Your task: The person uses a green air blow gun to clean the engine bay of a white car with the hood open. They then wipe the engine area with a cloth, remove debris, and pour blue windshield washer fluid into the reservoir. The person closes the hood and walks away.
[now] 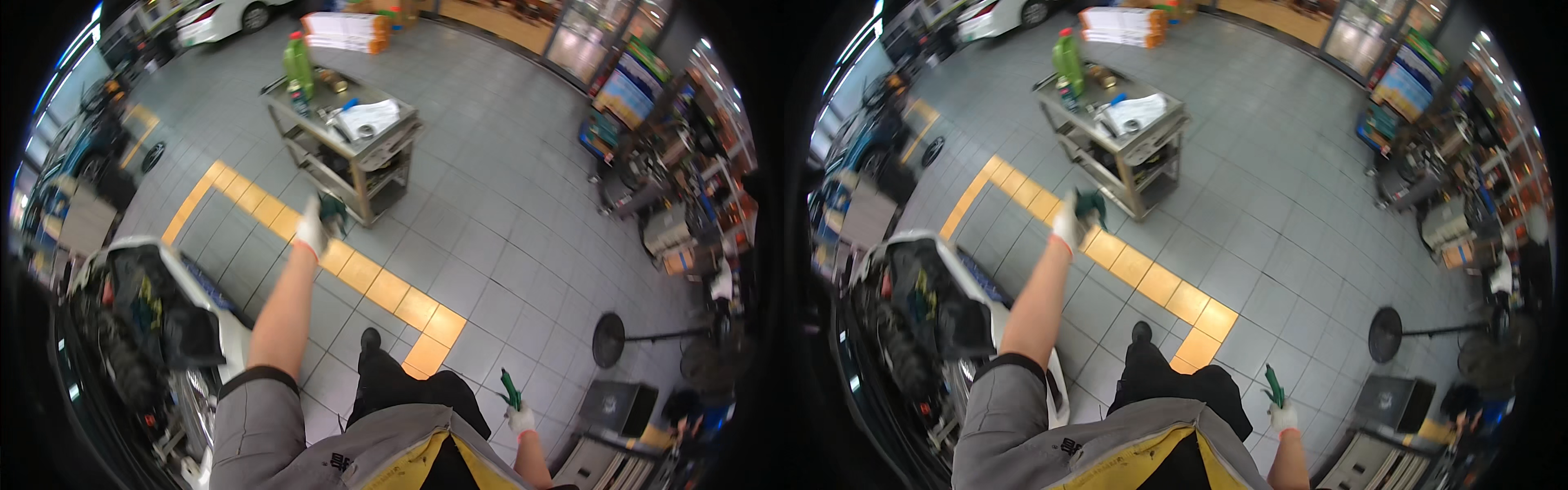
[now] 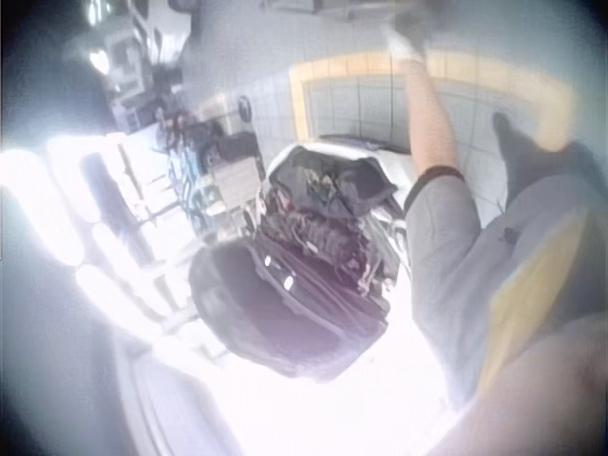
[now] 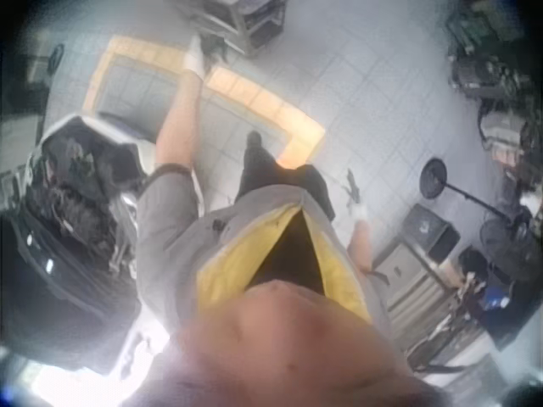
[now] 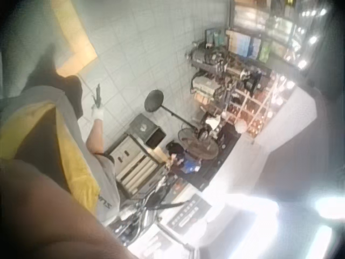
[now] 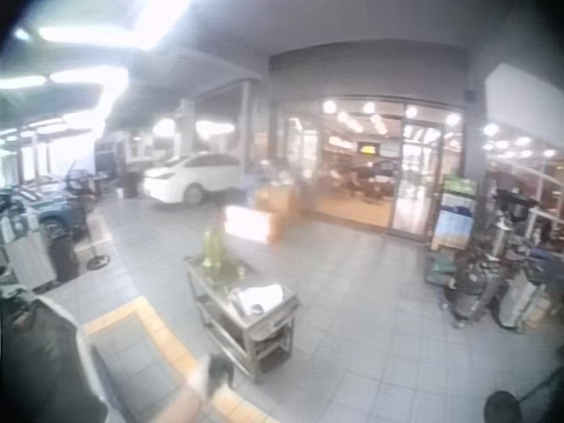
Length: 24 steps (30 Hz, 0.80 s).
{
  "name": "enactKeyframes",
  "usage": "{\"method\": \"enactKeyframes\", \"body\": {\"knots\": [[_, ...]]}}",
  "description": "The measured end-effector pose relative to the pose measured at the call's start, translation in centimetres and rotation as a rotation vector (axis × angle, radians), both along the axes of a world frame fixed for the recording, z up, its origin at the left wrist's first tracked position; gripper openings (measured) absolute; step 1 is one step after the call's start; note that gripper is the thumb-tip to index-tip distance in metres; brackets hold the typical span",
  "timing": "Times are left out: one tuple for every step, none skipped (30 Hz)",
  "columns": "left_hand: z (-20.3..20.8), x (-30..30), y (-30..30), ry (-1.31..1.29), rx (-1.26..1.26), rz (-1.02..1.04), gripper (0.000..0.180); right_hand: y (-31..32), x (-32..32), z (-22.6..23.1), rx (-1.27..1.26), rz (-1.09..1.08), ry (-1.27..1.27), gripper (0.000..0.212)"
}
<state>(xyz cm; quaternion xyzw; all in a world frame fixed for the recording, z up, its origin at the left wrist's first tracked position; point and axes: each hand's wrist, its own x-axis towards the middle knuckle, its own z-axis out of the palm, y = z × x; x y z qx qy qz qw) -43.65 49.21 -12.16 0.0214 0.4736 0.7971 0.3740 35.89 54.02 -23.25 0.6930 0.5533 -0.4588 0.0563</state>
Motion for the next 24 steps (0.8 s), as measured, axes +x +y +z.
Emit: {"method": "enactKeyframes", "body": {"knots": [[2.8, -4.5, 3.4, 0.0, -0.141, 0.001, 0.053, -2.2, 1.0, -0.7, 0.015, -0.104, -0.038, 0.031], [4.6, -7.0, 6.2, 0.027, -0.196, 0.08, 0.064, -5.2, 2.6, -0.7, 0.022, -0.097, -0.057, 0.031], [6.1, -9.1, 9.2, 0.081, -0.182, 0.114, 0.076, -8.0, 4.2, -0.4, 0.028, -0.109, -0.084, 0.031], [6.3, -10.0, 10.9, 0.374, -0.367, 0.135, 0.083, -11.3, 5.2, 0.0, 0.002, -0.177, -0.174, 0.032], [6.3, -11.4, 12.0, 0.55, -0.752, -0.087, 0.098, -13.9, 5.7, 0.4, -0.024, -0.173, -0.177, 0.033], [4.5, -10.1, 13.1, 0.665, -0.682, -0.164, 0.093, -16.5, 5.9, 1.1, -0.086, -0.24, -0.235, 0.035], [2.5, -9.0, 14.1, 0.841, -0.707, -0.271, 0.088, -19.3, 6.0, 2.5, -0.145, -0.319, -0.296, 0.037], [-0.7, -6.0, 15.6, 0.806, -0.463, -0.344, 0.077, -22.0, 4.8, 3.3, -0.139, -0.341, -0.349, 0.04], [-3.9, -2.6, 16.0, 1.033, -0.585, -0.461, 0.068, -24.3, 3.2, 4.2, 0.015, -0.226, -0.479, 0.031], [-7.4, 2.7, 15.9, 1.334, -0.675, -0.809, 0.057, -25.8, 1.7, 5.2, -0.005, -0.451, -0.385, 0.037], [-10.0, 8.6, 15.4, 1.978, -0.673, -1.131, 0.048, -27.4, 0.6, 6.8, -0.021, -0.682, -0.174, 0.042], [-11.6, 14.8, 14.6, 2.347, -0.527, -1.395, 0.04, -28.4, -1.1, 8.1, -0.02, -0.759, -0.096, 0.043], [-12.6, 22.4, 12.3, 1.411, -0.633, -1.542, 0.043, -28.7, -1.9, 9.9, 0.01, -0.8, 0.022, 0.045], [-12.3, 30.1, 9.5, 1.525, -0.386, -1.693, 0.051, -29.1, -2.2, 11.3, 0.008, -0.714, 0.029, 0.048], [-11.3, 38.0, 7.4, 1.49, -0.066, -1.803, 0.065, -29.1, -2.2, 12.9, 0.016, -0.647, 0.063, 0.052], [-9.3, 44.9, 4.4, 1.397, 0.051, -1.879, 0.076, -29.5, -2.0, 14.5, 0.053, -0.593, 0.109, 0.053], [-7.0, 51.9, 2.3, 1.698, 0.398, -1.89, 0.081, -30.3, -1.1, 15.9, 0.08, -0.561, 0.154, 0.054], [-4.4, 57.6, 0.0, 1.741, 0.786, -1.811, 0.067, -31.3, 0.1, 17.1, 0.092, -0.53, 0.199, 0.055], [-2.2, 64.1, -1.7, 1.821, 0.798, -2.076, 0.064, -32.4, 1.8, 18.0, 0.11, -0.491, 0.244, 0.055], [-0.2, 69.0, -3.5, 1.854, 0.835, -2.286, 0.06, -33.6, 3.3, 18.4, 0.261, -0.537, 0.282, 0.051], [1.7, 73.0, -5.2, 1.847, 0.861, -2.473, 0.057, -35.3, 5.5, 18.7, 0.296, -0.606, 0.266, 0.049], [2.9, 76.5, -6.5, 1.901, 0.822, -2.547, 0.055, -37.3, 7.7, 18.6, 0.326, -0.679, 0.25, 0.048], [3.8, 79.7, -7.8, 1.919, 0.778, -2.589, 0.054, -39.6, 9.9, 18.5, 0.341, -0.75, 0.237, 0.047], [4.5, 82.4, -8.5, 1.918, 0.747, -2.608, 0.053, -41.9, 12.1, 18.4, 0.315, -0.89, 0.23, 0.041]]}}
